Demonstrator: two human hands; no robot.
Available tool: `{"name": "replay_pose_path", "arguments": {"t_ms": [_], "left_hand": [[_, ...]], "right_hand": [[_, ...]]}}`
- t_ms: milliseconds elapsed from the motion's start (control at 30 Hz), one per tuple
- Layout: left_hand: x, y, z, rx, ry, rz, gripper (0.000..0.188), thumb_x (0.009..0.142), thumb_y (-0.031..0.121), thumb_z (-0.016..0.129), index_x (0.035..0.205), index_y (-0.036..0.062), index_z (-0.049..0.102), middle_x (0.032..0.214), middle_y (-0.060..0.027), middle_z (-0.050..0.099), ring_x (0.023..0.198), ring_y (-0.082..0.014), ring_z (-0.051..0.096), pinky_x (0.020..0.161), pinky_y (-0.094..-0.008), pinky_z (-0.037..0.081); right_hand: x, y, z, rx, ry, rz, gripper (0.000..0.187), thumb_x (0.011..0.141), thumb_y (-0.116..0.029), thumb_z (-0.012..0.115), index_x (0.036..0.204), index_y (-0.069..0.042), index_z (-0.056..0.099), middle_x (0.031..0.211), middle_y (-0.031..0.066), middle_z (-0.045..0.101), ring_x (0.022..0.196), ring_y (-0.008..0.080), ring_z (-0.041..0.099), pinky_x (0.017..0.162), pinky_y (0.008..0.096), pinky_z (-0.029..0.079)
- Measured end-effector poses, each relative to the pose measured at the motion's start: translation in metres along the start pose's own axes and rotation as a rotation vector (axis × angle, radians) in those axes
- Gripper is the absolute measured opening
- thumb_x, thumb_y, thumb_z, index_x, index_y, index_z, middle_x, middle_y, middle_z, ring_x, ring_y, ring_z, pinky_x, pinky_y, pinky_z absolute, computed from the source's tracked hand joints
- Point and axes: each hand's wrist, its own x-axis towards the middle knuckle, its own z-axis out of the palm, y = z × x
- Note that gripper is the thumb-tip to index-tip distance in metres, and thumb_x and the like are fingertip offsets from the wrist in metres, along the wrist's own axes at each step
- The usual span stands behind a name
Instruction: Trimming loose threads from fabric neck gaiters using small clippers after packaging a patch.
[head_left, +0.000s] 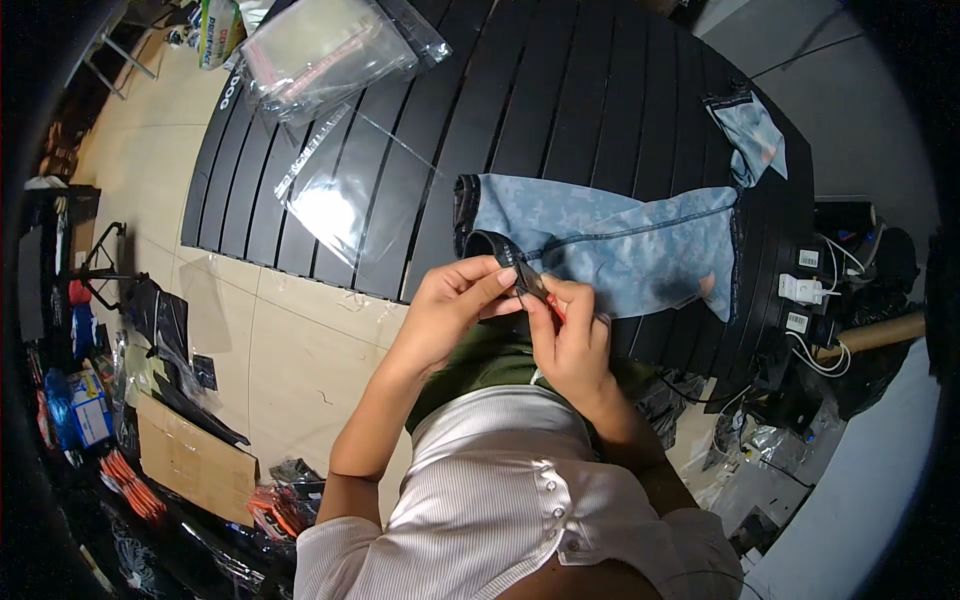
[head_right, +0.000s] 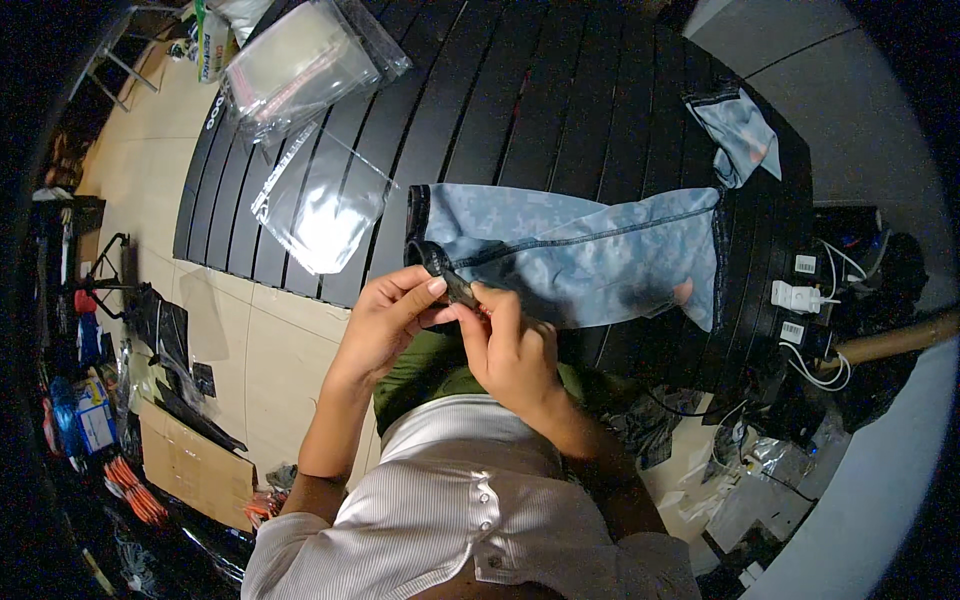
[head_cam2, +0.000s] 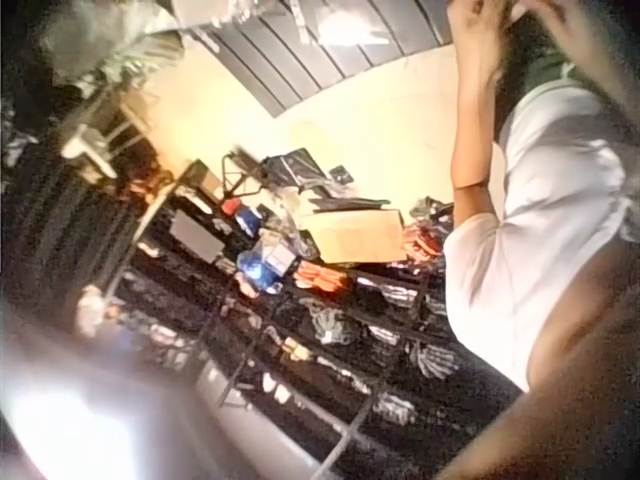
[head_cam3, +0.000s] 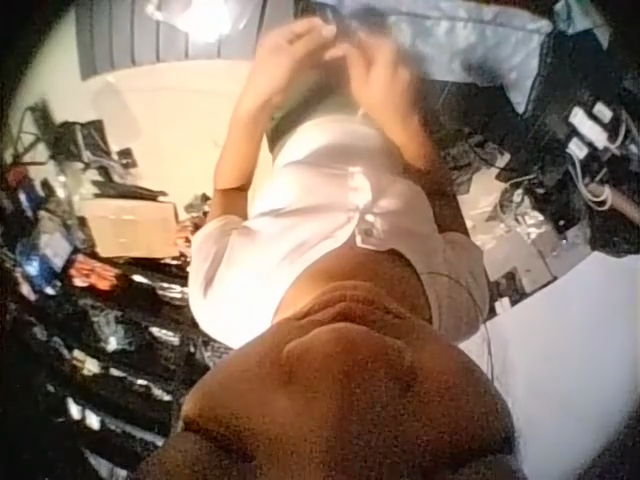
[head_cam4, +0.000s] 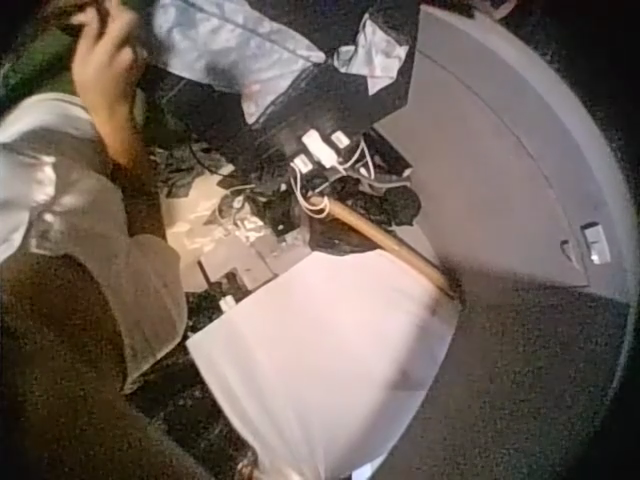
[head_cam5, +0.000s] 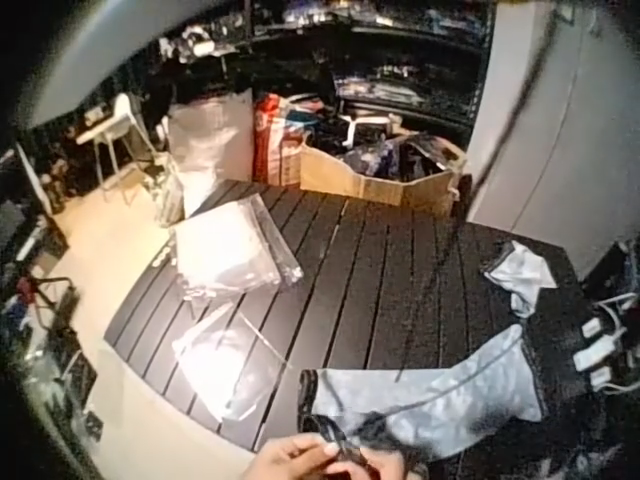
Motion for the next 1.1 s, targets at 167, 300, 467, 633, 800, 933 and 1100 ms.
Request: {"name": "replay_pose_path", "arguments": {"t_ms": [167, 300, 467, 633, 800, 933, 1100], "left_hand": [[-0.002, 0.001, -0.002, -0.026, 0.035, -0.039, 0.013, 0.087, 0.012, 0.054, 0.087, -0.0006, 0.059, 0.083, -0.0026, 0.060, 0.076, -0.0076, 0.058, 0.071, -0.0192, 0.050], [-0.001, 0.001, -0.010, -0.055, -0.011, -0.050, 0.011, 0.086, 0.011, 0.055, 0.087, 0.0007, 0.060, 0.081, -0.0020, 0.060, 0.073, -0.0062, 0.058, 0.067, -0.0180, 0.049], [-0.005, -0.001, -0.004, -0.054, 0.054, -0.033, 0.011, 0.086, 0.012, 0.056, 0.086, 0.0010, 0.060, 0.080, -0.0019, 0.060, 0.072, -0.0069, 0.058, 0.066, -0.0186, 0.050], [-0.004, -0.004, -0.005, -0.103, -0.017, -0.007, 0.014, 0.086, 0.012, 0.055, 0.084, -0.0010, 0.059, 0.082, -0.0041, 0.060, 0.075, -0.0092, 0.059, 0.071, -0.0208, 0.052], [-0.006, 0.000, 0.002, -0.103, 0.003, -0.019, 0.015, 0.087, 0.010, 0.053, 0.083, -0.0025, 0.059, 0.082, -0.0048, 0.060, 0.076, -0.0094, 0.059, 0.072, -0.0216, 0.052], [-0.006, -0.004, -0.001, -0.109, 0.009, -0.009, 0.015, 0.087, 0.010, 0.053, 0.083, -0.0028, 0.059, 0.082, -0.0055, 0.060, 0.077, -0.0096, 0.058, 0.072, -0.0218, 0.052], [-0.006, -0.002, -0.002, -0.132, 0.006, -0.010, 0.014, 0.087, 0.009, 0.052, 0.084, -0.0030, 0.059, 0.083, -0.0053, 0.060, 0.077, -0.0096, 0.058, 0.072, -0.0218, 0.052]], "right_hand": [[-0.006, -0.006, -0.003, 0.008, 0.042, -0.110, 0.029, 0.079, -0.008, 0.063, 0.098, 0.008, 0.047, 0.073, 0.0133, 0.059, 0.058, 0.0177, 0.060, 0.050, 0.0272, 0.048], [-0.006, -0.021, -0.006, 0.014, 0.008, -0.238, 0.038, 0.074, -0.015, 0.070, 0.098, 0.006, 0.049, 0.065, 0.0075, 0.056, 0.049, 0.0132, 0.054, 0.045, 0.0241, 0.044], [-0.009, -0.008, -0.004, 0.092, -0.007, -0.029, 0.034, 0.078, -0.001, 0.062, 0.104, 0.007, 0.041, 0.069, 0.0121, 0.058, 0.055, 0.0107, 0.055, 0.049, 0.0214, 0.043], [-0.005, -0.005, -0.007, 0.106, -0.057, 0.084, 0.033, 0.080, 0.000, 0.060, 0.105, 0.007, 0.039, 0.075, 0.0144, 0.059, 0.062, 0.0119, 0.057, 0.052, 0.0222, 0.044], [-0.003, -0.004, -0.005, 0.093, -0.016, 0.018, 0.033, 0.080, -0.001, 0.060, 0.104, 0.007, 0.040, 0.073, 0.0130, 0.059, 0.060, 0.0107, 0.056, 0.051, 0.0223, 0.044], [0.002, -0.010, -0.009, -0.016, -0.029, 0.014, 0.028, 0.080, -0.006, 0.061, 0.100, 0.006, 0.045, 0.070, 0.0128, 0.059, 0.056, 0.0134, 0.058, 0.049, 0.0244, 0.045], [0.001, -0.015, -0.009, -0.127, -0.008, -0.088, 0.030, 0.078, -0.011, 0.065, 0.096, 0.007, 0.050, 0.070, 0.0148, 0.059, 0.054, 0.0231, 0.061, 0.048, 0.0292, 0.047]]}}
